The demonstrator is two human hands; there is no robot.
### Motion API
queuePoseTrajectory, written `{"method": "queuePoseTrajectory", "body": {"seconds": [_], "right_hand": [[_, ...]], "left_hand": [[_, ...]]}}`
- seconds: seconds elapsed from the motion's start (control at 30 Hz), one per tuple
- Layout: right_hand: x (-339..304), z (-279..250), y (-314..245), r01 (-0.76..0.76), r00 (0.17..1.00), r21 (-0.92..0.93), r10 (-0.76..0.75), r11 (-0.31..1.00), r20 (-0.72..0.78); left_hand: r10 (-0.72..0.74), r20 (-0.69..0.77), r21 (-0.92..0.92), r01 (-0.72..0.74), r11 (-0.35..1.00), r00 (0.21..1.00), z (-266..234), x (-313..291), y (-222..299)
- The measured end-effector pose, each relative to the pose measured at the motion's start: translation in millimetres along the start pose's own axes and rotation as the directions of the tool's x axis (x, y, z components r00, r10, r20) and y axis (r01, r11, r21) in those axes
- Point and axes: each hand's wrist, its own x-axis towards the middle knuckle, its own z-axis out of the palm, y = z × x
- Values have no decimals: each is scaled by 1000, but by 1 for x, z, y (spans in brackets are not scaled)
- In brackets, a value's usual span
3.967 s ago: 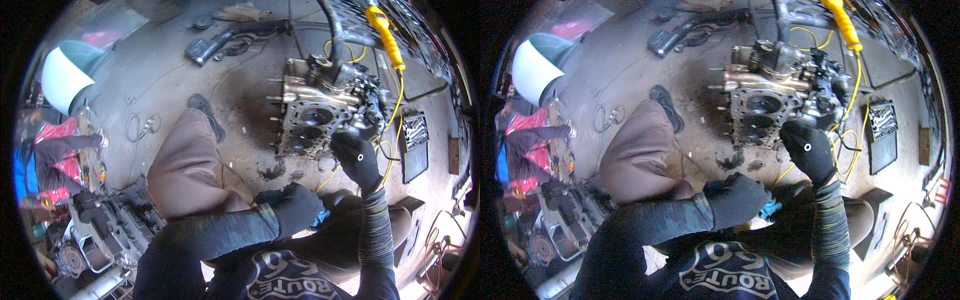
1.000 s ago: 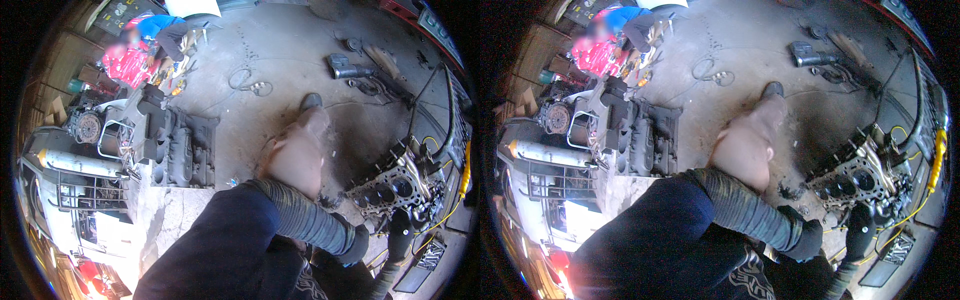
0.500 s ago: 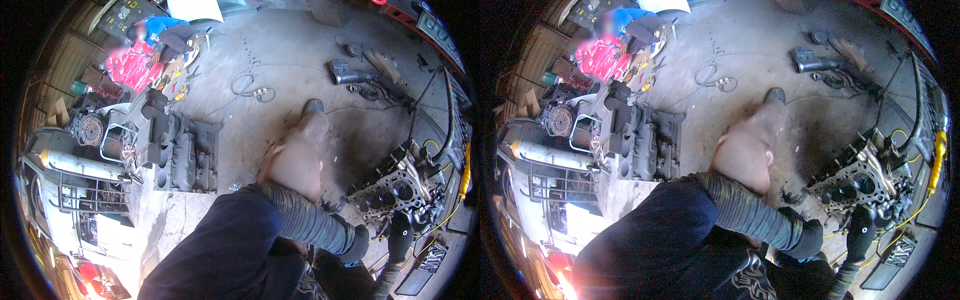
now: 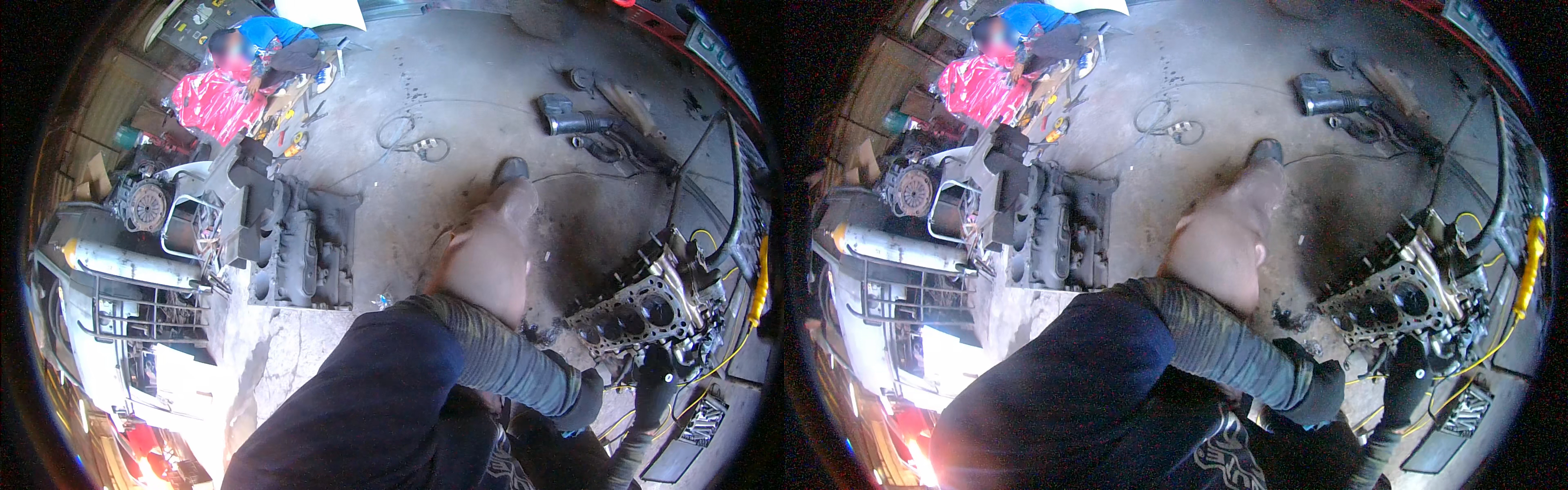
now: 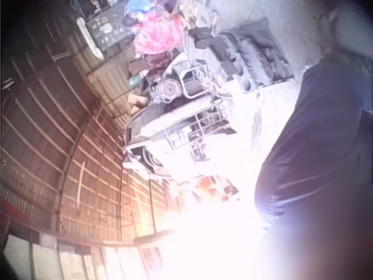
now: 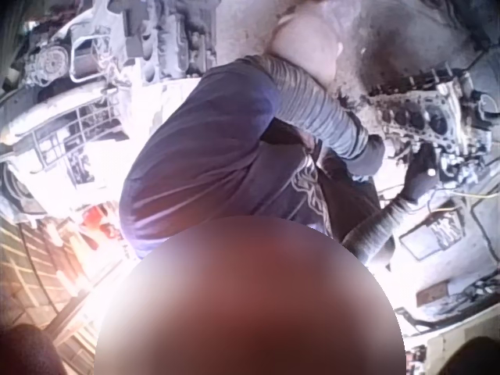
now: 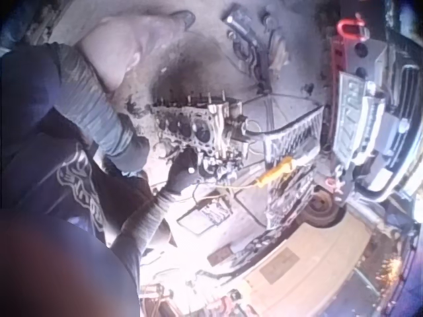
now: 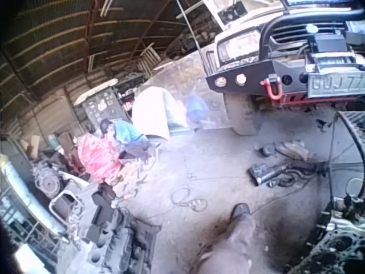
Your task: The person sits on the garage floor and cleans a disassembled engine block using a blue cloth and a scraper. They wipe the exterior surfaces and scrape residue from the cylinder openings and intake manifold area.
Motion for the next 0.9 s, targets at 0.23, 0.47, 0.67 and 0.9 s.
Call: {"method": "queuePoseTrajectory", "body": {"seconds": [0.23, 0.47, 0.67, 0.9], "right_hand": [[-5, 9, 0, -179, 981, 205, 189, 962, -32], [-6, 18, -6, -127, 982, 220, 154, 967, -113], [4, -2, -31, -118, 988, 129, 129, 985, -86], [20, -1, -48, -130, 983, 116, 143, 985, -113]], "left_hand": [[47, 41, 20, -48, 999, 998, -13, -8, 0], [-68, 17, -80, 70, 994, 998, 15, 10, 10], [-322, -23, -189, 312, 931, 947, 3, -11, 21], [-270, -74, -114, 260, 959, 960, -29, -38, -2]]}}
